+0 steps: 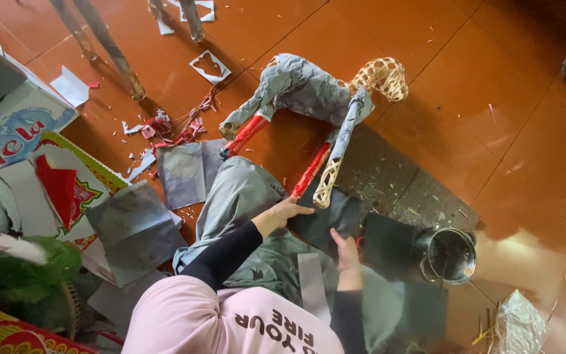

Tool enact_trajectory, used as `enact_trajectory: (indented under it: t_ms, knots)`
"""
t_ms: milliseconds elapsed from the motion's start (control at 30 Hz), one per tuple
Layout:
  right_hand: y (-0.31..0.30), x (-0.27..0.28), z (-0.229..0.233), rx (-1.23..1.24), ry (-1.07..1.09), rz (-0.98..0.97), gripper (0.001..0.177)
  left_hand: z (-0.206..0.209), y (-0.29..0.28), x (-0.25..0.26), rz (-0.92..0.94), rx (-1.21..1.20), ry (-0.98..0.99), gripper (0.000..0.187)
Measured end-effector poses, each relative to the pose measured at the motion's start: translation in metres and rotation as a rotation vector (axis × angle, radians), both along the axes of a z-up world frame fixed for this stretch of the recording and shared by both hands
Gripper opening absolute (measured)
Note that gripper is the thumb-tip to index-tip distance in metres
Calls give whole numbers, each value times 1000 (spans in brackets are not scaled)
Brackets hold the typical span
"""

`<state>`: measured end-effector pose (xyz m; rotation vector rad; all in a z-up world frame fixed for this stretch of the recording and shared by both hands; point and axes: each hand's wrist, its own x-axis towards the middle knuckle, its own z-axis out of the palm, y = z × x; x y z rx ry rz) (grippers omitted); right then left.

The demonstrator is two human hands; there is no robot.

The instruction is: Applying patches of colored paper to a giraffe-shaped wire and paper frame using glue.

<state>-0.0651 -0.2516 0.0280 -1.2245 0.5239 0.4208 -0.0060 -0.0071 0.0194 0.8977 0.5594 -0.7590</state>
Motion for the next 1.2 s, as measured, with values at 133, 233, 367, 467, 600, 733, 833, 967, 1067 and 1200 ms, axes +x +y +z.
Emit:
enact_trajectory:
  t_ms: [133,233,367,467,600,733,833,967,1067,1200]
  knots:
    - [10,-3,22,20,-12,24,43,-17,3,-4,-6,48,-172,47]
    - [19,-1,33,12,19,50,40,-4,9,-2,57,97,-299,43]
    - [19,-1,35,-97,28,40,35,2,11,0,64,182,-203,40]
    - [12,1,34,-142,26,-1,32,-19,14,1,22,206,-163,36]
    - [5,-2,24,-195,-5,-22,27,-12,18,-4,-3,96,-225,23]
    - [-3,-4,11,-156,-49,-60,24,-9,18,-9,-5,63,-162,19]
    - [-7,-4,14,-179,-64,-114,21,-18,21,-10,19,22,-138,18]
    - [-23,-7,14,-601,-210,-111,17,-31,26,-11,25,-86,-145,21]
    - [-17,-10,25,-1053,-396,-2,18,-17,21,-13,-10,-133,-148,24]
    - [34,-16,78,-1273,-579,190,27,11,-6,-19,-100,-125,-108,28]
